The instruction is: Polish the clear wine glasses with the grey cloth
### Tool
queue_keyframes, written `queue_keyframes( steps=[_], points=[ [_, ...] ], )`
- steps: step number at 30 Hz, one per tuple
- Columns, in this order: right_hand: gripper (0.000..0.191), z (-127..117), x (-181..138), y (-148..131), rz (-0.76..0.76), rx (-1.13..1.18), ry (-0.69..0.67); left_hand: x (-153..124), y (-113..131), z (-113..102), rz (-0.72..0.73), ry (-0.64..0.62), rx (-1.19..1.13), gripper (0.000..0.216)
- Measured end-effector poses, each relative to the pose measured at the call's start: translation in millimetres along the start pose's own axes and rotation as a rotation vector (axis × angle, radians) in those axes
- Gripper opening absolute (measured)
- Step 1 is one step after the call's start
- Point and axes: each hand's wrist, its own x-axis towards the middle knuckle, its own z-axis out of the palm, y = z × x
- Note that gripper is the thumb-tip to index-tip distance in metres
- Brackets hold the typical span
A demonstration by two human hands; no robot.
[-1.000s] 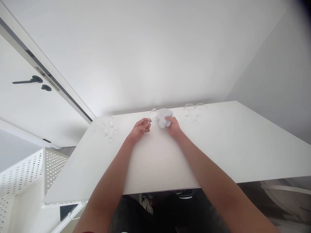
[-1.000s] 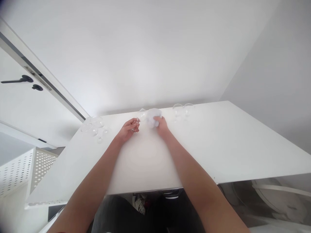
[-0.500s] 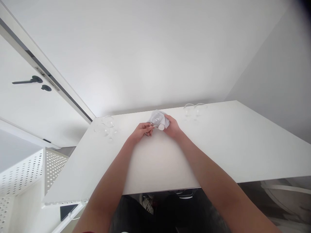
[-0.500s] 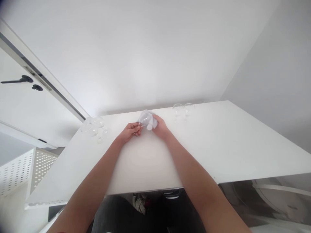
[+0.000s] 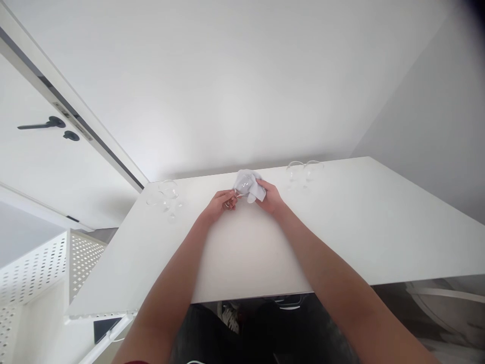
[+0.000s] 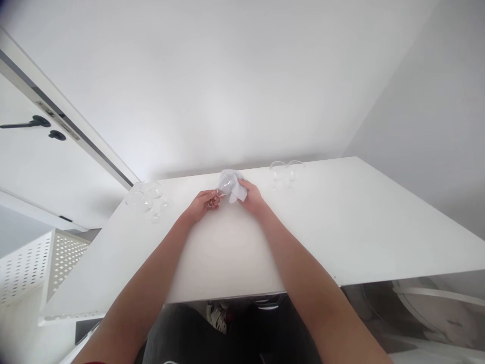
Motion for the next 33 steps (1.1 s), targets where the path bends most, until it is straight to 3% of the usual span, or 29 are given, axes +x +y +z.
queue_keyframes(
  steps=[4, 12, 15, 19, 21, 24, 27, 30, 33],
  points=[
    [0.021, 4.8, -3.1, -2.8, 0.009, -0.010, 0.034, 3.1, -4.6, -3.5, 0.066, 0.079, 0.091, 0.037],
    [0.028, 6.0, -1.2, 1.6, -0.005, -0.055, -0.042, 6.0, -8.4, -6.6, 0.215, 0.341, 0.191, 0.038],
    [0.032, 7.4, -1.5, 4.3, -0.067, -0.104, -0.061, 5.7, -8.2, -6.0, 0.231, 0.414, 0.232, 0.037],
    [0.043, 10.9, -5.1, 3.8, -0.166, -0.224, 0.033, 6.7, -9.8, -7.1, 0.211, 0.471, 0.240, 0.036],
    [0.042, 13.4, -7.3, 2.7, -0.278, -0.387, 0.010, 7.5, -10.7, -7.4, 0.169, 0.448, 0.239, 0.036],
    [0.033, 18.2, -10.4, 2.6, -0.482, -0.699, -0.155, 7.4, -10.4, -5.8, 0.127, 0.382, 0.300, 0.036],
    [0.019, 21.7, -12.8, 4.0, -0.550, -0.871, -0.176, 4.4, -7.1, -1.5, 0.148, 0.362, 0.355, 0.035],
    [0.015, 22.1, -14.7, 3.5, -0.561, -0.863, -0.080, -0.5, -1.8, 4.1, 0.149, 0.280, 0.379, 0.035],
    [0.016, 19.5, -14.8, 0.8, -0.499, -0.661, 0.029, -4.3, 2.5, 8.1, 0.123, 0.180, 0.398, 0.035]
  ],
)
